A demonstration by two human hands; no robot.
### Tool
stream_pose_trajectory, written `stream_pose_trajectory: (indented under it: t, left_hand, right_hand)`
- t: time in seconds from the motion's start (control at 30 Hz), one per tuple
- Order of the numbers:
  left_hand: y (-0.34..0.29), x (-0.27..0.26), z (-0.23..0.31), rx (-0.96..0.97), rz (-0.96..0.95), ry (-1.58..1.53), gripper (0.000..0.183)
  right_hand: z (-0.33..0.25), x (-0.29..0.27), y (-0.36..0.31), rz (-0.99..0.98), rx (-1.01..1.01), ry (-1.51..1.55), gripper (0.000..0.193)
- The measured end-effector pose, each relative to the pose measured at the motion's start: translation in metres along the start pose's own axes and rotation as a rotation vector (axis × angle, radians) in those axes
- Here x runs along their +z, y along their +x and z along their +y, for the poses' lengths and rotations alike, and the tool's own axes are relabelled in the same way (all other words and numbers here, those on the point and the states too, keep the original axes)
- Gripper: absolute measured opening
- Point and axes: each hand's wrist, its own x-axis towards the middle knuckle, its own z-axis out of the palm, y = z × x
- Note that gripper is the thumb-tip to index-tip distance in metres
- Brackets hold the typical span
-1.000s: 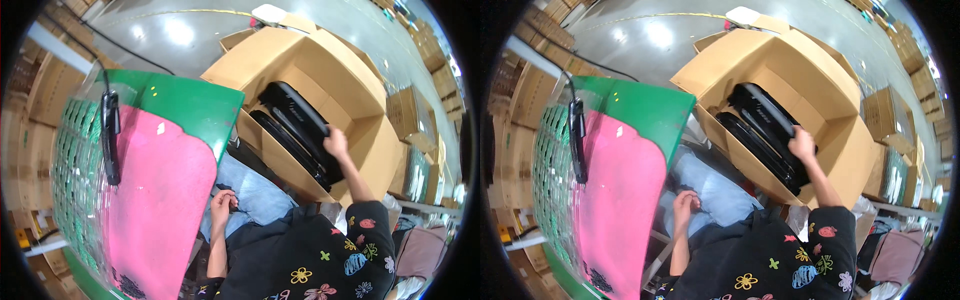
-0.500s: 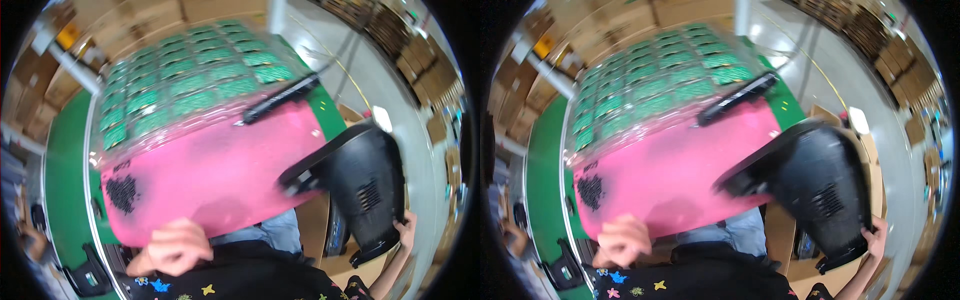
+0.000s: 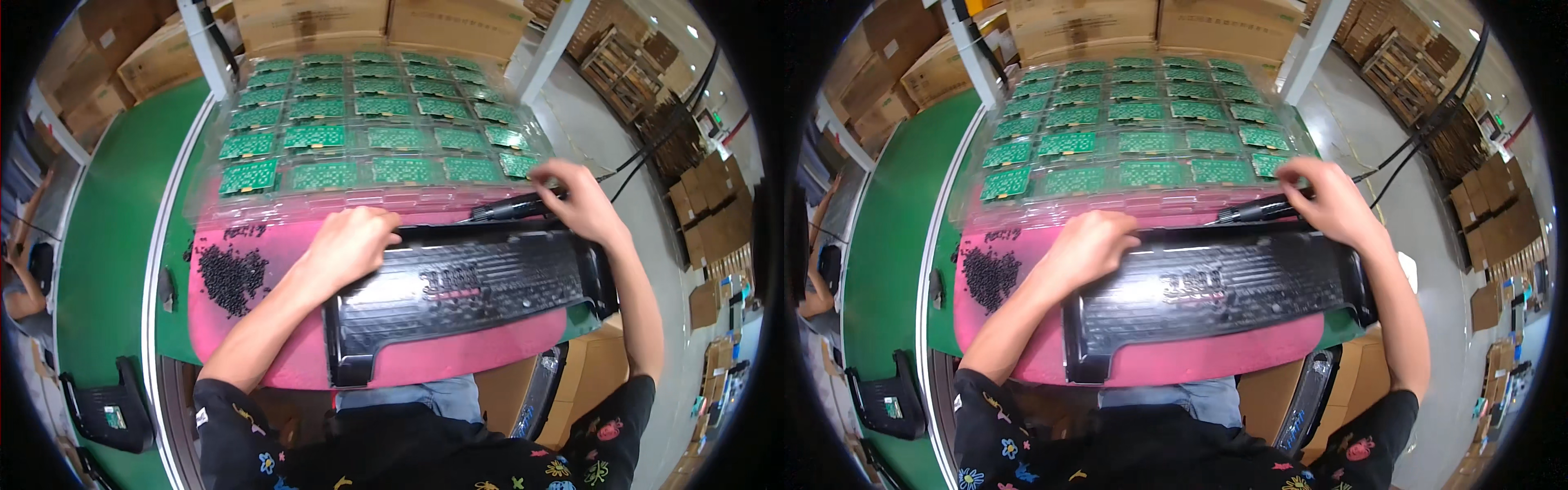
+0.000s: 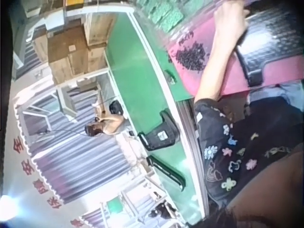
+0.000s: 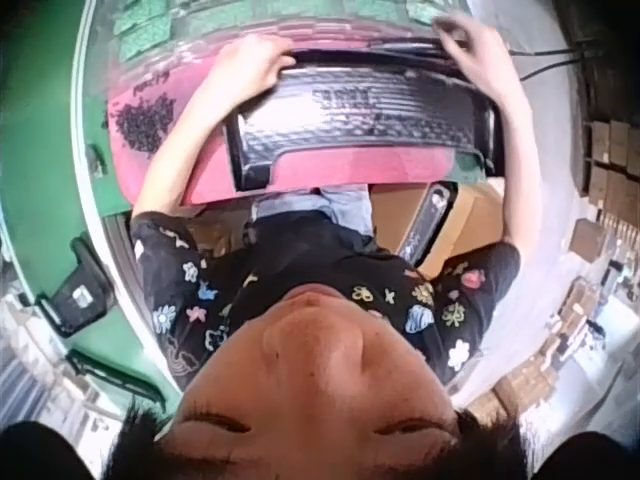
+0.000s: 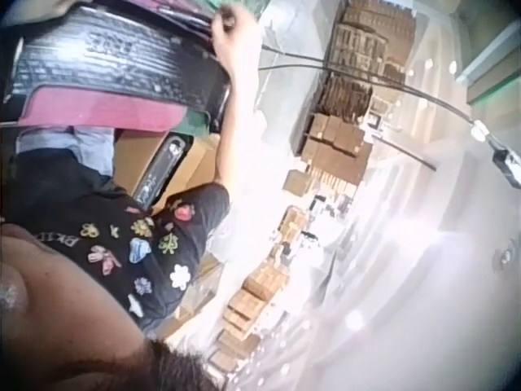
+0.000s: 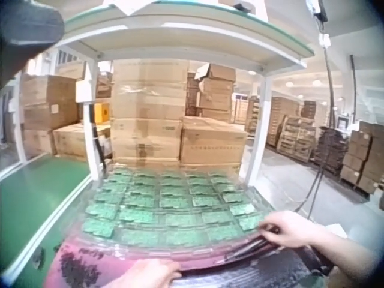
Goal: Screw circuit boards into plastic housings and pack them into a box.
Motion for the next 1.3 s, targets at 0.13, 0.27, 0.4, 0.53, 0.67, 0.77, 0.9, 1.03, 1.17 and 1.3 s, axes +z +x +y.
stream_pose_trajectory:
  t: [0.13, 0.27, 0.4, 0.53, 0.67, 0.77, 0.9, 1.03, 1.17, 1.3]
  left_hand:
    - [0.0, -0.003, 0.002, 0.023, 0.045, 0.021, 0.013]
    - [-0.004, -0.006, -0.002, 0.048, 0.132, 0.032, 0.016]
    - [-0.006, -0.008, -0.001, 0.047, 0.147, 0.027, 0.015]
    - [-0.005, -0.006, 0.001, 0.059, 0.166, 0.035, 0.015]
    - [-0.006, -0.006, 0.002, 0.053, 0.146, 0.021, 0.015]
    - [-0.007, -0.007, 0.004, 0.054, 0.151, 0.009, 0.015]
    - [-0.001, -0.007, 0.009, 0.195, 0.369, 0.032, 0.018]
    - [-0.013, -0.012, 0.034, -0.173, 0.202, -0.646, 0.026]
    - [-0.023, -0.014, 0.036, -0.169, -0.193, -1.33, 0.045]
    - [-0.02, -0.009, 0.04, -0.269, -0.17, -1.227, 0.046]
  right_hand:
    - [0.05, 0.021, 0.04, 0.033, -0.034, -0.3, 0.031]
    - [0.072, 0.033, 0.056, -0.075, 0.096, -0.259, 0.031]
    - [0.069, 0.029, 0.055, -0.045, 0.045, -0.374, 0.028]
    - [0.082, 0.038, 0.047, 0.128, -0.115, -0.376, 0.03]
    - [0.078, 0.04, 0.045, 0.082, -0.079, -0.371, 0.026]
    - [0.076, 0.034, 0.043, 0.073, -0.062, -0.411, 0.021]
    - [0.055, 0.034, 0.031, 0.485, -0.331, -0.512, 0.012]
    - [-0.022, 0.037, 0.007, 0.66, -0.627, -0.474, 0.02]
    - [-0.075, 0.076, -0.016, 0.769, -0.929, -0.385, 0.032]
    - [-0.073, 0.087, -0.022, 0.728, -0.914, -0.38, 0.033]
